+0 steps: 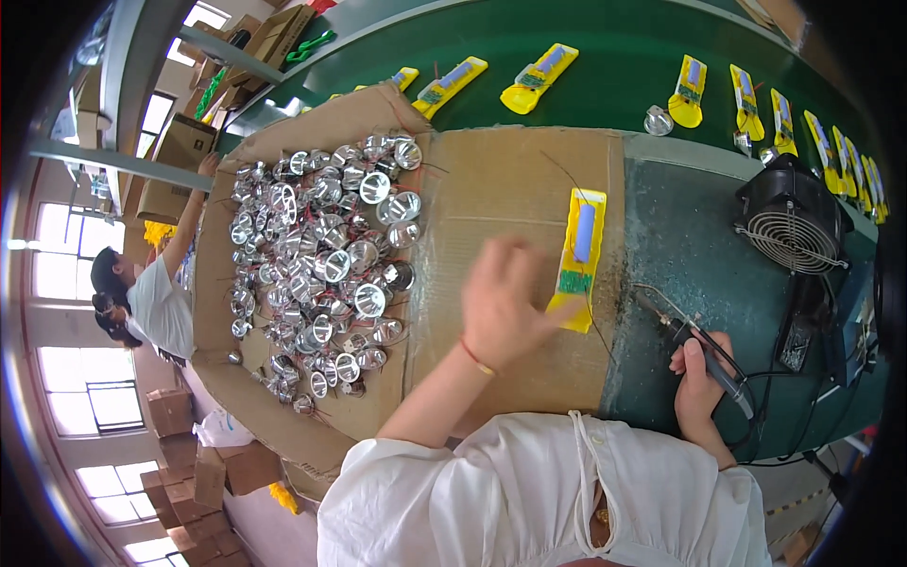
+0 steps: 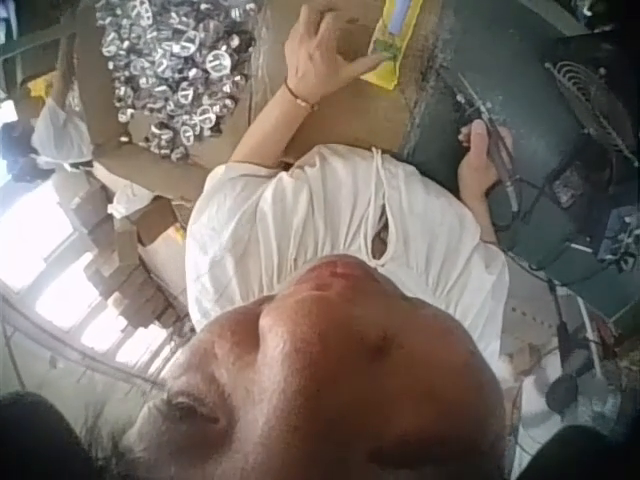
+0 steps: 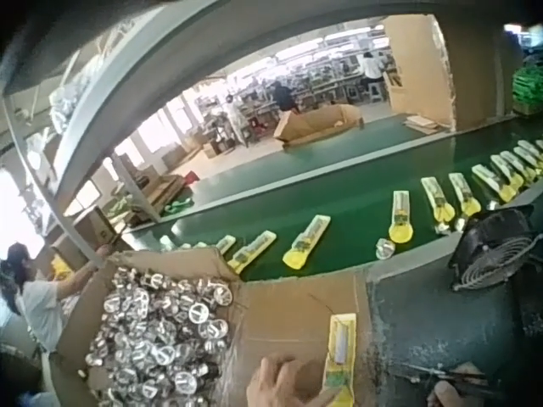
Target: Soldering wires onto circuit boards for flashlight assembly at a factory workstation.
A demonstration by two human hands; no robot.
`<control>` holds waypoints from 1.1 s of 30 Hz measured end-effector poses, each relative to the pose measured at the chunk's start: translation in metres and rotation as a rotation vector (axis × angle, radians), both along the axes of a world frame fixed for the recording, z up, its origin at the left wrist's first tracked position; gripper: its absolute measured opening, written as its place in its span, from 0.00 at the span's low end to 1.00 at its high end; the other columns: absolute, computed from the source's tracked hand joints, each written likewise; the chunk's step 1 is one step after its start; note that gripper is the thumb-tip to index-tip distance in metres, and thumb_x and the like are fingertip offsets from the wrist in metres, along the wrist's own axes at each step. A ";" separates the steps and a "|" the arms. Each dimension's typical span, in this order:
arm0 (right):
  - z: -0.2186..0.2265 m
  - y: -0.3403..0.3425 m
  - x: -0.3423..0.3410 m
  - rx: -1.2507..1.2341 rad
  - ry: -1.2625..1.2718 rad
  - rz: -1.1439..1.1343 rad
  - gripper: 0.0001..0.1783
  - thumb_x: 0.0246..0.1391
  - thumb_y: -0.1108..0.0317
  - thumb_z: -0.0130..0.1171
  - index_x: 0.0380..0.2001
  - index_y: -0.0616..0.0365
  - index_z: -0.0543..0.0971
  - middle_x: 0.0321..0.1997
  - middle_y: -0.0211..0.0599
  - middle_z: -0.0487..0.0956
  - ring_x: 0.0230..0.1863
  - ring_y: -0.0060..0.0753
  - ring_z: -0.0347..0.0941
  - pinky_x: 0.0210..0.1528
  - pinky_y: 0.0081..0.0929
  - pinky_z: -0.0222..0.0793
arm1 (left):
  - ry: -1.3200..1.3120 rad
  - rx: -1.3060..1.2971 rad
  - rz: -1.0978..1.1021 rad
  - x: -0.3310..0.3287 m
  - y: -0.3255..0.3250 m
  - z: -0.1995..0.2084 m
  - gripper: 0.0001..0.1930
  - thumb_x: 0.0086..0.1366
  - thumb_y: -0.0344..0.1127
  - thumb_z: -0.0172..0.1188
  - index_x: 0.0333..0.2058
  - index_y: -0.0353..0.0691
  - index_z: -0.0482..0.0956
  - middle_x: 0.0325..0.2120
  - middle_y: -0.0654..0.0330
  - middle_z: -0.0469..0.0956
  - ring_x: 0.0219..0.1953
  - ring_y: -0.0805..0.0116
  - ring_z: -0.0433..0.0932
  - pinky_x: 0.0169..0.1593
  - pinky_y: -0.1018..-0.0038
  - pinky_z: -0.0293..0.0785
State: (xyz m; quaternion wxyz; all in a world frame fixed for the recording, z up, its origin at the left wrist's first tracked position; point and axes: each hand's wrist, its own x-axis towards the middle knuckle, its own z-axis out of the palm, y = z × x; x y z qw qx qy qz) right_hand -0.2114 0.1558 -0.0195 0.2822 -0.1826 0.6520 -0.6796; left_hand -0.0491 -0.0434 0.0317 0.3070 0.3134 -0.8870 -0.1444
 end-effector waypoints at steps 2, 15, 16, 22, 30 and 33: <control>-0.003 0.000 0.001 -0.017 0.017 -0.006 0.08 0.51 0.70 0.54 0.31 0.64 0.69 0.19 0.35 0.72 0.18 0.20 0.67 0.21 0.15 0.64 | -0.062 -0.225 0.258 0.018 -0.040 -0.005 0.21 0.42 0.47 0.67 0.33 0.42 0.75 0.35 0.55 0.69 0.38 0.57 0.69 0.40 0.62 0.67; 0.018 0.005 0.014 -0.025 0.068 0.029 0.09 0.50 0.70 0.56 0.31 0.64 0.69 0.19 0.36 0.73 0.18 0.21 0.68 0.21 0.16 0.65 | 0.292 0.498 0.145 0.043 -0.053 -0.002 0.05 0.55 0.30 0.57 0.27 0.35 0.78 0.22 0.59 0.78 0.23 0.74 0.74 0.30 0.79 0.69; 0.021 0.002 0.017 -0.044 0.049 0.047 0.09 0.49 0.71 0.56 0.31 0.64 0.69 0.19 0.36 0.73 0.19 0.21 0.69 0.22 0.17 0.66 | 0.330 0.656 0.081 0.042 -0.034 -0.006 0.05 0.55 0.30 0.57 0.29 0.35 0.78 0.21 0.60 0.78 0.24 0.77 0.74 0.30 0.80 0.69; 0.023 -0.014 0.026 -0.094 0.264 0.198 0.10 0.46 0.70 0.61 0.30 0.63 0.72 0.20 0.33 0.75 0.21 0.18 0.70 0.24 0.17 0.67 | 0.083 0.863 0.205 0.029 0.025 -0.010 0.06 0.54 0.32 0.60 0.28 0.36 0.80 0.20 0.58 0.77 0.22 0.75 0.74 0.29 0.79 0.70; 0.024 -0.019 0.028 0.004 0.316 0.226 0.10 0.46 0.70 0.61 0.27 0.63 0.72 0.19 0.31 0.75 0.20 0.16 0.68 0.23 0.17 0.64 | 0.019 0.630 0.113 0.018 0.030 -0.019 0.06 0.52 0.31 0.60 0.23 0.35 0.79 0.18 0.59 0.75 0.23 0.66 0.69 0.29 0.72 0.66; 0.024 -0.021 0.030 -0.013 0.293 0.218 0.09 0.46 0.71 0.61 0.28 0.63 0.72 0.20 0.32 0.75 0.21 0.16 0.70 0.23 0.17 0.65 | 0.061 0.642 0.119 0.015 0.031 -0.020 0.06 0.52 0.31 0.61 0.21 0.35 0.78 0.17 0.60 0.73 0.22 0.67 0.67 0.29 0.71 0.65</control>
